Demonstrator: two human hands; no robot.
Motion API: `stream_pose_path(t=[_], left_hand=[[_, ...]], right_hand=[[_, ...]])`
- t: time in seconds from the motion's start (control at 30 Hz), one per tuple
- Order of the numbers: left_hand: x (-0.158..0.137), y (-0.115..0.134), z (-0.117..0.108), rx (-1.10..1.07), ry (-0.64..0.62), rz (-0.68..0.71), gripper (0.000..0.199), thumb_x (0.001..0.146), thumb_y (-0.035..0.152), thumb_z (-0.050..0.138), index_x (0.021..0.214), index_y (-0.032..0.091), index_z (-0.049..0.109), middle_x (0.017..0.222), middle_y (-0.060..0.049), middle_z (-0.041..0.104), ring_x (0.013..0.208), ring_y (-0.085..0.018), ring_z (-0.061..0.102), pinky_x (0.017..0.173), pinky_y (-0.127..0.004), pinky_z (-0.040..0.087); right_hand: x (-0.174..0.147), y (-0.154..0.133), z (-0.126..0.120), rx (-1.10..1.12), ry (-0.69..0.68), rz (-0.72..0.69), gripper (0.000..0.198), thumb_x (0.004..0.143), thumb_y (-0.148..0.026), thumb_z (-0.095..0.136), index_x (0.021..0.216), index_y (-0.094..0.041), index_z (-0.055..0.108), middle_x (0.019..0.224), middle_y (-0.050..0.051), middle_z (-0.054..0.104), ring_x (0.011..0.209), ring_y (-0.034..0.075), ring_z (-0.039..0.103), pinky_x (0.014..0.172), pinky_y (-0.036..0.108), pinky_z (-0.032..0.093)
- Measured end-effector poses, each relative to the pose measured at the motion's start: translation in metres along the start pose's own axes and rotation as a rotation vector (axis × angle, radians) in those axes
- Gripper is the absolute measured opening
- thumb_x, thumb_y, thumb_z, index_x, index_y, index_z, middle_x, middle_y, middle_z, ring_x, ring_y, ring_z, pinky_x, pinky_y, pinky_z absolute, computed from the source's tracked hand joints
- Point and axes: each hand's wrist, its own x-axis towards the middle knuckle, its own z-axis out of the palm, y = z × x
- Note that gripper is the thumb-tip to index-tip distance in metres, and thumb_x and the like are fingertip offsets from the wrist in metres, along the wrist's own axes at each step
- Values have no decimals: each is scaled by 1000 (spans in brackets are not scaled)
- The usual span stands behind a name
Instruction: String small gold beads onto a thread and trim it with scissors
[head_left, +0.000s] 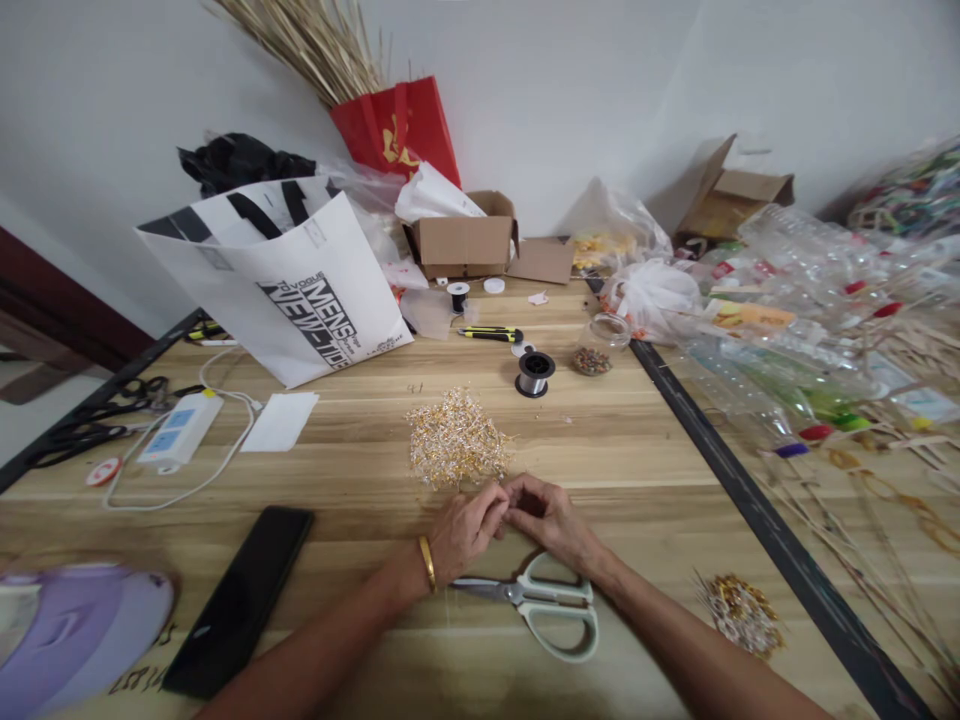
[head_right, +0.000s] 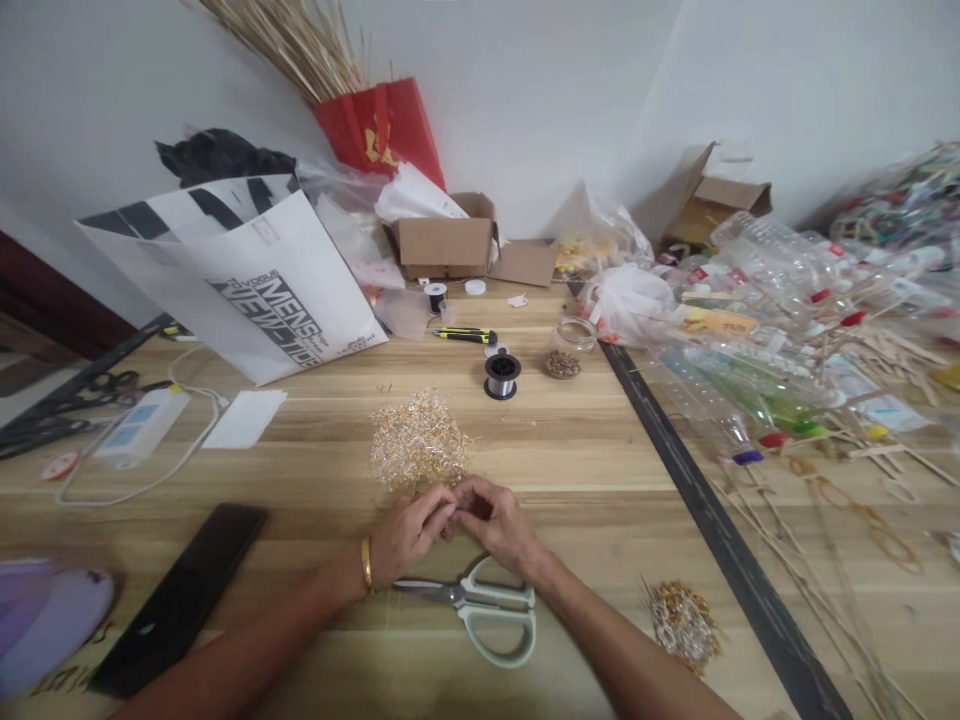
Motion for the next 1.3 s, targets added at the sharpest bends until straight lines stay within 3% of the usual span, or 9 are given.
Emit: stream_pose_path(t=[0.33,0.53,0.83,0.97,1.13,1.3], left_hand=[[0,0,-1,-2,9,17,20,93,27,32,85,19,48,62,1,62,58,-13,61,60,-23,43],[1,-1,0,-7,18,24,19,93,25,33,85,18,49,63,1,61,58,-13,60,59,-22,43],[2,-2,1,-53,15,11,19,92,26,35,83,19,49,60,2,61,56,-12,60,59,-22,43],[2,-2,0,-87,20,-16,19,92,26,35,84,18,49,57,2,61,53,-12,58,58,-22,42],[3,-2,-1,-134,21,-51,20,92,28,35,83,18,50,57,2,61,51,-11,55,58,-22,42],[4,-4,-1,-164,26,-69,20,91,27,38,82,18,53,60,1,62,56,-12,56,59,-22,41]], right_hand=[[0,2,-2,65,5,37,20,83,-35,60,83,-15,57,69,0,60,64,13,57,60,23,44],[1,-4,-1,179,-58,50,23,79,-33,66,90,-16,56,71,0,62,65,13,60,63,26,47],[2,-1,-1,255,-19,62,22,78,-32,66,88,-16,55,72,1,63,64,13,61,63,26,48],[2,4,-1,226,47,79,25,76,-33,68,88,-16,55,73,1,62,66,13,59,63,26,47],[2,3,-2,109,129,112,25,74,-37,68,78,-16,56,64,-3,55,57,10,49,53,22,39],[0,3,-1,-23,119,96,23,78,-37,63,73,-15,58,59,-4,49,55,9,43,51,22,35]])
